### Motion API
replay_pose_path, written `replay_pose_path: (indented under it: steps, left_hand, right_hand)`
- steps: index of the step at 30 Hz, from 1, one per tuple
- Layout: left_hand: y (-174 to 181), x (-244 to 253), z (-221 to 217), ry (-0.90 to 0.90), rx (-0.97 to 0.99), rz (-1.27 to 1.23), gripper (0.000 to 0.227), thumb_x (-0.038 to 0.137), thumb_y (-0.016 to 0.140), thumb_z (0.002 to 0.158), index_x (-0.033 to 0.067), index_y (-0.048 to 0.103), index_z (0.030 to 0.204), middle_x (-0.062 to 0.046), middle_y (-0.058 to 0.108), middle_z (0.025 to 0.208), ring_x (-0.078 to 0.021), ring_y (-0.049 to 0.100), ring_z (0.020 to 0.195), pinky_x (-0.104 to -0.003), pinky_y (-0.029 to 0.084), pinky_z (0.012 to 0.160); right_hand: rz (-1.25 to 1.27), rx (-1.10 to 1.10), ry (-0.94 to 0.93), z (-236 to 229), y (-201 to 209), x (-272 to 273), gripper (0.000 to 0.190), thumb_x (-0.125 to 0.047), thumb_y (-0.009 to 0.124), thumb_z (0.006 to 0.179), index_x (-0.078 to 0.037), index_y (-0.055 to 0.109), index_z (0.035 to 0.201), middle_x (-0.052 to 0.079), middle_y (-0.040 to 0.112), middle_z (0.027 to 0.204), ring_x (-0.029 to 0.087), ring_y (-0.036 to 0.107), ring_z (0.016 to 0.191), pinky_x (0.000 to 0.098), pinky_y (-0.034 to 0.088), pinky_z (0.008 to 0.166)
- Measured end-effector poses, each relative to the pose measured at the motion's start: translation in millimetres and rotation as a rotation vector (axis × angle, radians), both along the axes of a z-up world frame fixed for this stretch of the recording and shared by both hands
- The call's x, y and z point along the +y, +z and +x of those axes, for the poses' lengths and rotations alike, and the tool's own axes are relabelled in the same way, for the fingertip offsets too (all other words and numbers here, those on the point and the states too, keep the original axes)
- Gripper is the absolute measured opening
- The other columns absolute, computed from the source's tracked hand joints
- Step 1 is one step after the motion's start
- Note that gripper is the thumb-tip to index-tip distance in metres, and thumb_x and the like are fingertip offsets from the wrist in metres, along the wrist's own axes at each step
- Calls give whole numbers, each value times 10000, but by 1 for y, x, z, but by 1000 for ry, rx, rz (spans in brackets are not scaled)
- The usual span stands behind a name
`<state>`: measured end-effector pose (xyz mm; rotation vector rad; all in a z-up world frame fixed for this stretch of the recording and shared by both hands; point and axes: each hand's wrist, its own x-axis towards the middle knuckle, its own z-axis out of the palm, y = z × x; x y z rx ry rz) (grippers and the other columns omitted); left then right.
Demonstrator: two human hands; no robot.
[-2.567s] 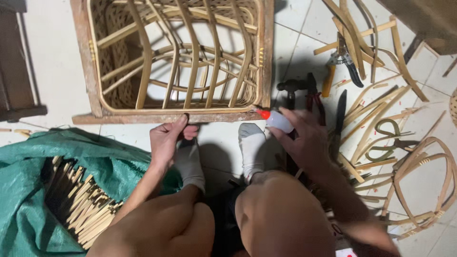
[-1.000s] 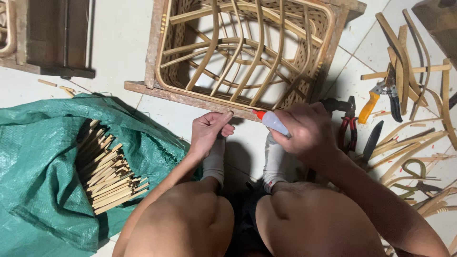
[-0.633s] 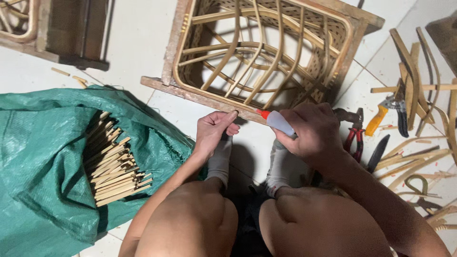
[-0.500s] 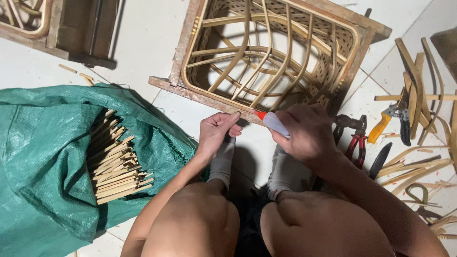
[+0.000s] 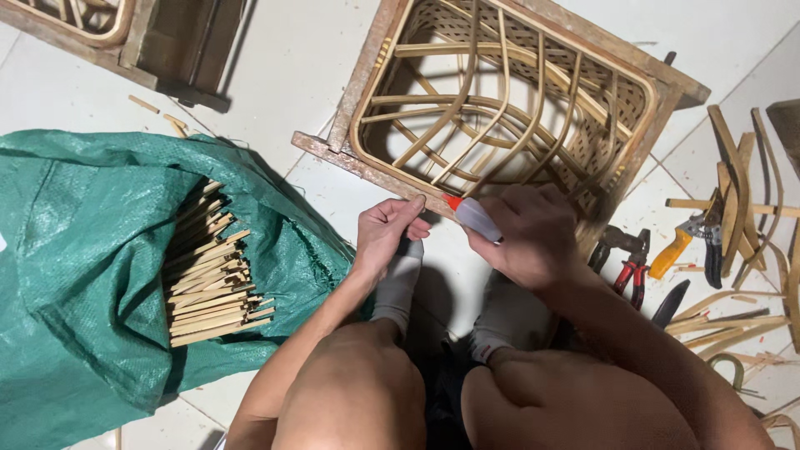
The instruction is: The person assembles a rectangular woven basket by applying glue to the frame and inserting thin wooden strips. They use a hammer to tap the strips into place and adjust the basket's position on the floor.
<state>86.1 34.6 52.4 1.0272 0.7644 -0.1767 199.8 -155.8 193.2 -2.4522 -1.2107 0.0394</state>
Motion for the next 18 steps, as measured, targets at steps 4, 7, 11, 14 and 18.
replay_pose_path:
  steps: [4, 7, 11, 14, 18]
  left_hand:
    - [2, 0, 0, 4, 8, 5, 329, 295, 773, 915, -31, 727, 929, -127, 755, 747, -156, 702, 624, -269, 557, 606]
    - [4, 2, -2, 10, 17, -2, 325, 294, 771, 910, -27, 723, 927, -118, 752, 747, -150, 705, 627, -270, 561, 606]
    - [4, 10, -1, 72, 5, 17, 325, 291, 777, 913, -30, 722, 921, -123, 749, 742, -147, 690, 617, -270, 549, 602]
    - [4, 12, 0, 115, 1, 9, 320, 282, 780, 916, -32, 722, 912, -125, 745, 736, -146, 681, 613, -271, 546, 599]
    - [5, 14, -1, 134, 14, -20, 297, 264, 781, 915, -26, 717, 907, -118, 740, 735, -147, 684, 618, -268, 537, 594]
  right_hand:
    - [-17, -1, 27, 3, 0, 8, 335, -267, 857, 740, -91, 711, 984, 73, 666, 900, 287, 660, 859, 437, 496, 812]
    - [-30, 14, 40, 7, 4, 8, 331, -275, 852, 741, -100, 724, 991, 71, 658, 873, 287, 653, 839, 441, 491, 800]
    - [-37, -24, 75, 15, 1, 22, 317, -309, 843, 786, -96, 738, 995, 78, 652, 841, 292, 641, 807, 454, 475, 785]
    - [-42, -44, 82, 16, -7, 38, 327, -333, 831, 792, -86, 734, 983, 88, 651, 847, 291, 647, 827, 451, 474, 813]
    - [-54, -42, 105, 18, -11, 51, 311, -322, 820, 775, -84, 732, 955, 74, 661, 850, 274, 653, 824, 453, 476, 850]
